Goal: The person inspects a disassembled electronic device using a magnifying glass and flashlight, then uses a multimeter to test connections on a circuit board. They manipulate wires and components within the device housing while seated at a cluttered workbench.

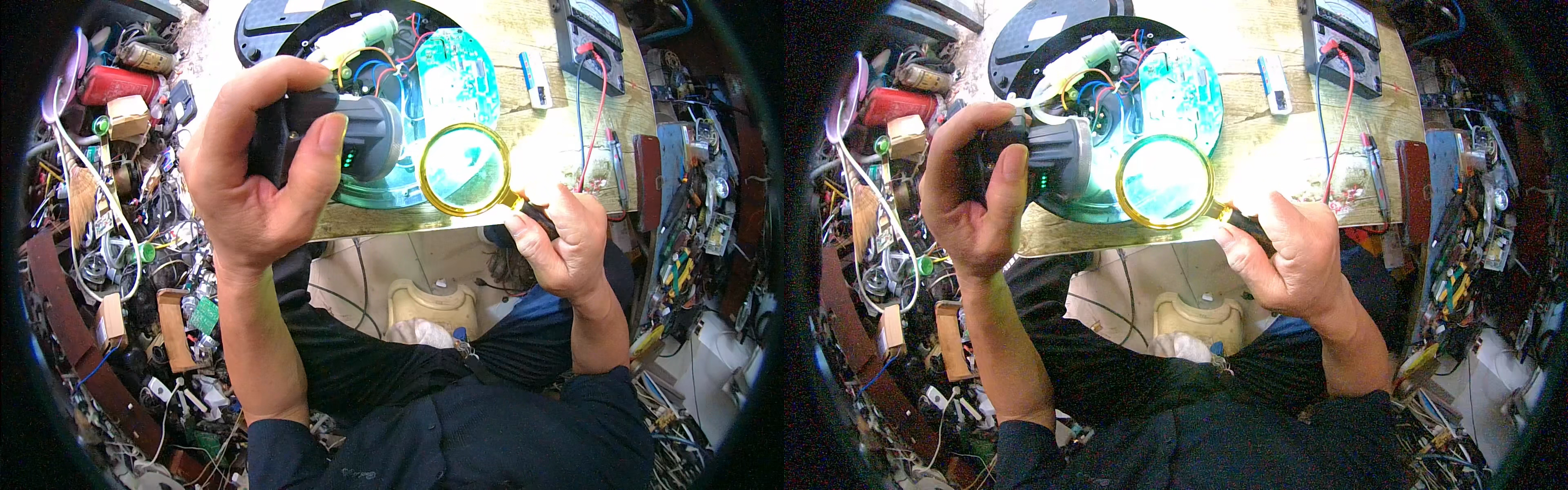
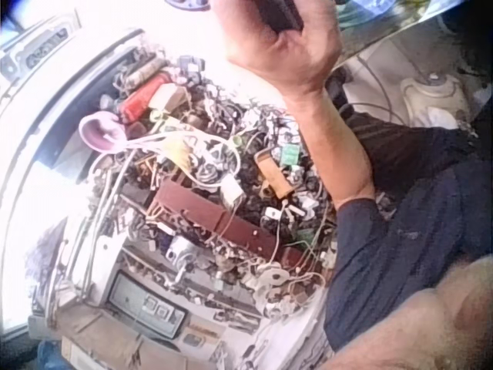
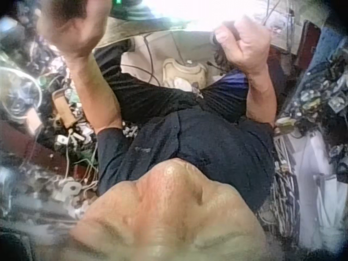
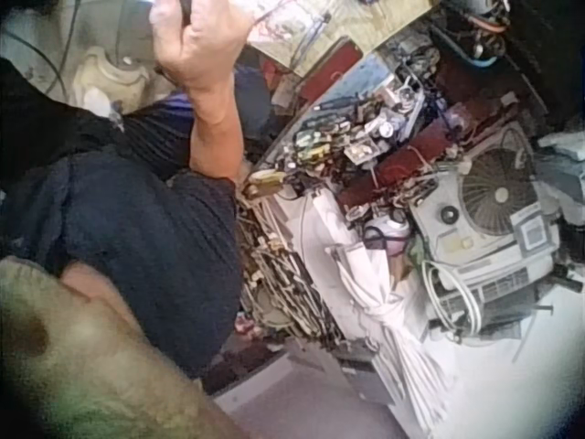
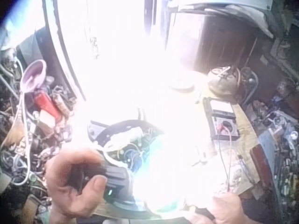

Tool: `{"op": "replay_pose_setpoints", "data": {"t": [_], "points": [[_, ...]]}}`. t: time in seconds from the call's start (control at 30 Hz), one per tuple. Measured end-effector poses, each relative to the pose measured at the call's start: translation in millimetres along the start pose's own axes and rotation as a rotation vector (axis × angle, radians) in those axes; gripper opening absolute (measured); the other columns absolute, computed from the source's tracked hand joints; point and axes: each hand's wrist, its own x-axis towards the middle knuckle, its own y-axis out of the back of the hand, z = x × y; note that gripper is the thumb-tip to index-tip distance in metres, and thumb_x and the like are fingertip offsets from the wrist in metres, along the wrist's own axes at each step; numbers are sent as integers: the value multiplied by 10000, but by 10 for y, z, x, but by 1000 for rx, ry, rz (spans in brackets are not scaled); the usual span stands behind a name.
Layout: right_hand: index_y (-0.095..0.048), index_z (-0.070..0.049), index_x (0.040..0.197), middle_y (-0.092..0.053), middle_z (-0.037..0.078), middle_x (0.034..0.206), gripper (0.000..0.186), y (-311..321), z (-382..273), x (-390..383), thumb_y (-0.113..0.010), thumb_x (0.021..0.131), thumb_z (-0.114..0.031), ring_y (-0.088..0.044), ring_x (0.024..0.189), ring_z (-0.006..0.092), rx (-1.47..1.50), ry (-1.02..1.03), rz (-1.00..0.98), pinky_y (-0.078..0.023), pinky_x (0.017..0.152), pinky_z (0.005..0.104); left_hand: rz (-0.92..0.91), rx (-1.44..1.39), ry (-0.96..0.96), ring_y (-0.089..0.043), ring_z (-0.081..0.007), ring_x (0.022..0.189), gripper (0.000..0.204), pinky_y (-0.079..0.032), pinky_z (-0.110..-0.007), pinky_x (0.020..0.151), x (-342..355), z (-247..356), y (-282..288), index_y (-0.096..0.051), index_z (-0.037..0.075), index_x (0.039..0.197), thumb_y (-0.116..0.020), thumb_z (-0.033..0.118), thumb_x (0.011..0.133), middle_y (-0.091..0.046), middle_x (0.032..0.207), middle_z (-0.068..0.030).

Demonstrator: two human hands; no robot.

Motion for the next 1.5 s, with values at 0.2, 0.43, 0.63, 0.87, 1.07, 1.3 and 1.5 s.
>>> {"op": "replay_pose_setpoints", "data": {"t": [0.2, 0.43, 0.63, 0.87, 1.07, 1.3, 1.5], "points": [[-683, 7, 1076, -643, 110, 719, 214, 19, -27, 13, -785, 908, -77, -628, 565, 273, -14, 6, -6, -475, 549, 362, -6, -17, -34, -684, -119, 811, 322, -542, -239, 757, -5, -17, -46, -708, -19, 1175, -813, 57, 881, -746, 979, -77], [-689, 36, 1083, -712, 151, 834, 222, 46, -61, 1, -770, 904, -68, -705, 675, 270, -9, -38, -35, -523, 634, 344, -33, 51, -97, -713, -163, 824, 318, -564, -266, 773, 9, 18, -51, -714, -22, 1156, -821, 63, 868, -755, 992, -107], [-699, 16, 1088, -717, 155, 807, 226, 9, -34, 19, -786, 893, -59, -709, 638, 281, -9, 9, 0, -530, 587, 357, -63, 109, -178, -719, -206, 836, 322, -568, -292, 789, 45, 11, -52, -718, -14, 1156, -821, 73, 863, -754, 1003, -130], [-705, 12, 1073, -721, 156, 815, 207, 7, -88, 36, -777, 892, -58, -711, 641, 278, -3, -29, -23, -535, 592, 355, -135, 161, -144, -719, -227, 1007, 316, -554, -325, 923, 8, 75, 17, -708, -24, 1204, -780, 59, 907, -754, 1146, -170], [-712, 13, 1063, -716, 152, 809, 209, -4, -73, 35, -782, 887, -74, -701, 621, 270, -27, -9, -15, -525, 577, 356, -125, 135, -185, -711, -218, 987, 330, -552, -313, 910, 8, 35, 6, -700, -40, 1210, -782, 45, 901, -750, 1135, -176], [-709, 13, 1083, -716, 147, 818, 224, 16, -90, 28, -779, 886, -68, -694, 618, 268, -43, -23, -25, -522, 582, 349, -101, 123, -190, -696, -184, 939, 328, -548, -295, 873, 9, 27, 1, -705, -33, 1211, -786, 37, 901, -756, 1108, -146], [-706, 6, 1091, -707, 135, 807, 217, -9, -90, 43, -777, 899, -66, -685, 634, 262, 22, -4, -36, -518, 595, 345, -57, 142, -102, -678, -131, 895, 309, -538, -260, 824, -25, 43, -13, -713, -24, 1205, -792, 47, 915, -757, 1089, -100]]}}
